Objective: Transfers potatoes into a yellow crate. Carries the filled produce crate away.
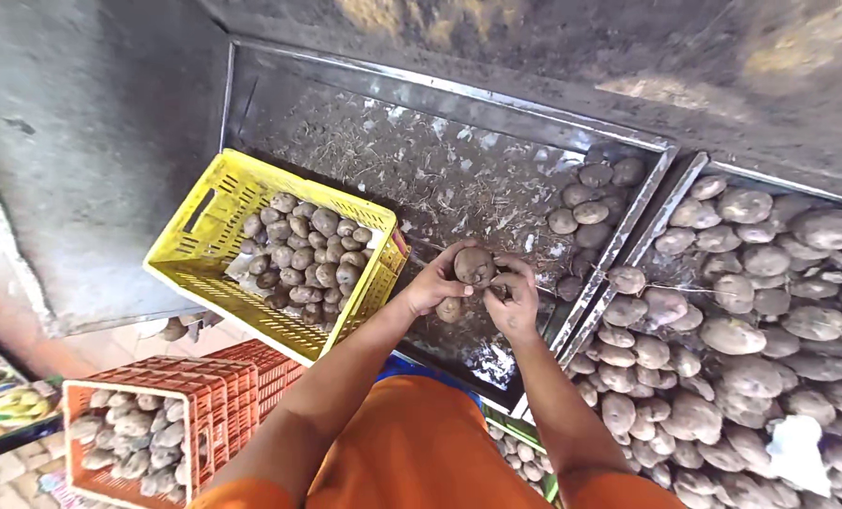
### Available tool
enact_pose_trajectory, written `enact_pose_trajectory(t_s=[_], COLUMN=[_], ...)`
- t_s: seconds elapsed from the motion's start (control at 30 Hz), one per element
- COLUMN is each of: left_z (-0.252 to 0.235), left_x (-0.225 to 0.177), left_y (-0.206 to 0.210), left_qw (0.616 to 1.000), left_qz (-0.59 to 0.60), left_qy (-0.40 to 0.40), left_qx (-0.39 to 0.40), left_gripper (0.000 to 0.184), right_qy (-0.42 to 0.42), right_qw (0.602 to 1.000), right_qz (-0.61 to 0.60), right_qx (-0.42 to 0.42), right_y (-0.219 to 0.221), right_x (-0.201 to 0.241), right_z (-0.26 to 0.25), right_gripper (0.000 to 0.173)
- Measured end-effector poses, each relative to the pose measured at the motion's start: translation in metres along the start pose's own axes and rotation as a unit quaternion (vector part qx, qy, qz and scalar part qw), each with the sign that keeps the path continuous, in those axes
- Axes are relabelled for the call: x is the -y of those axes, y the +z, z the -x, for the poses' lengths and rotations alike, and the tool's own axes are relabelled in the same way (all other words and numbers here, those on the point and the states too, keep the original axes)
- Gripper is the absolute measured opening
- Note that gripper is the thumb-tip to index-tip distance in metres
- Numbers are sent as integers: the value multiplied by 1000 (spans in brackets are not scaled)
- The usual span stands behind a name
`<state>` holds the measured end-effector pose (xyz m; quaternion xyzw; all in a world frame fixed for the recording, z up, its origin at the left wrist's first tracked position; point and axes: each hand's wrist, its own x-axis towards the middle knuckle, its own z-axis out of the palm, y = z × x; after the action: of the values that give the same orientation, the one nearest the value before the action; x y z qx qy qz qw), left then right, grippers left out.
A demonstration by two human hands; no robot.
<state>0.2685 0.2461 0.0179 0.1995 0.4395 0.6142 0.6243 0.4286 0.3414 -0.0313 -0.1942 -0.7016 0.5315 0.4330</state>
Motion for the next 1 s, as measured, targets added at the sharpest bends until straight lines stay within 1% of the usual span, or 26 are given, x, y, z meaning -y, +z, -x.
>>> enact_pose_trajectory(t_s=[0.17,0.27,0.33,0.37,0.4,0.47,0.5,0.53,0.57,0.6,0.63,0.67,0.7,0.77,0.8,0.83,0.87,0.9,0.97,1.0], left_z=[11,18,27,34,44,73,92,110,127,144,161,175,185,196,195,191,185,178,166,161], left_x=[2,1,-1,-4,-8,-20,-30,-42,-56,-68,-79,-88,-94,-97,-96,-94,-92,-88,-75,-70], left_y=[-9,-14,-16,-18,-23,-47,-66,-86,-104,-120,-136,-150,-164,-183,-186,-180,-169,-157,-131,-120], left_qw=[1000,999,996,994,992,982,975,965,947,921,889,852,811,716,670,644,641,656,701,722], left_qz=[-3,-12,-36,-51,-66,-95,-108,-133,-176,-231,-296,-354,-410,-505,-542,-567,-579,-580,-568,-566], left_qy=[-4,2,6,6,9,23,35,47,56,49,18,-35,-101,-254,-302,-304,-270,-208,-70,-15], left_qx=[-29,-49,-78,-94,-111,-163,-192,-222,-264,-308,-349,-385,-405,-410,-407,-413,-426,-437,-426,-397], left_gripper=[94,91,91,91,89,81,76,70,67,67,70,77,79,67,59,53,51,49,47,46], right_qy=[-3,-2,15,29,42,85,123,165,199,218,226,235,248,278,283,285,291,298,312,324], right_qw=[1000,999,996,991,981,937,912,892,877,866,853,834,807,738,707,683,664,653,634,627], right_qz=[15,32,34,46,75,190,249,299,343,384,421,454,487,538,554,566,570,570,578,581], right_qx=[17,42,86,125,176,280,303,297,270,236,211,206,223,299,336,365,386,400,409,404], right_y=[12,19,22,20,16,-1,-14,-31,-51,-74,-96,-116,-132,-150,-151,-148,-142,-134,-120,-116], right_x=[-1,1,6,8,9,0,-13,-28,-45,-63,-80,-95,-110,-138,-148,-154,-156,-158,-163,-163], right_z=[3,2,2,1,-2,-14,-22,-34,-48,-62,-77,-92,-109,-135,-146,-154,-161,-166,-165,-165], right_gripper=[21,27,30,33,36,39,41,44,48,55,65,76,84,88,92,95,97,96,92,91])
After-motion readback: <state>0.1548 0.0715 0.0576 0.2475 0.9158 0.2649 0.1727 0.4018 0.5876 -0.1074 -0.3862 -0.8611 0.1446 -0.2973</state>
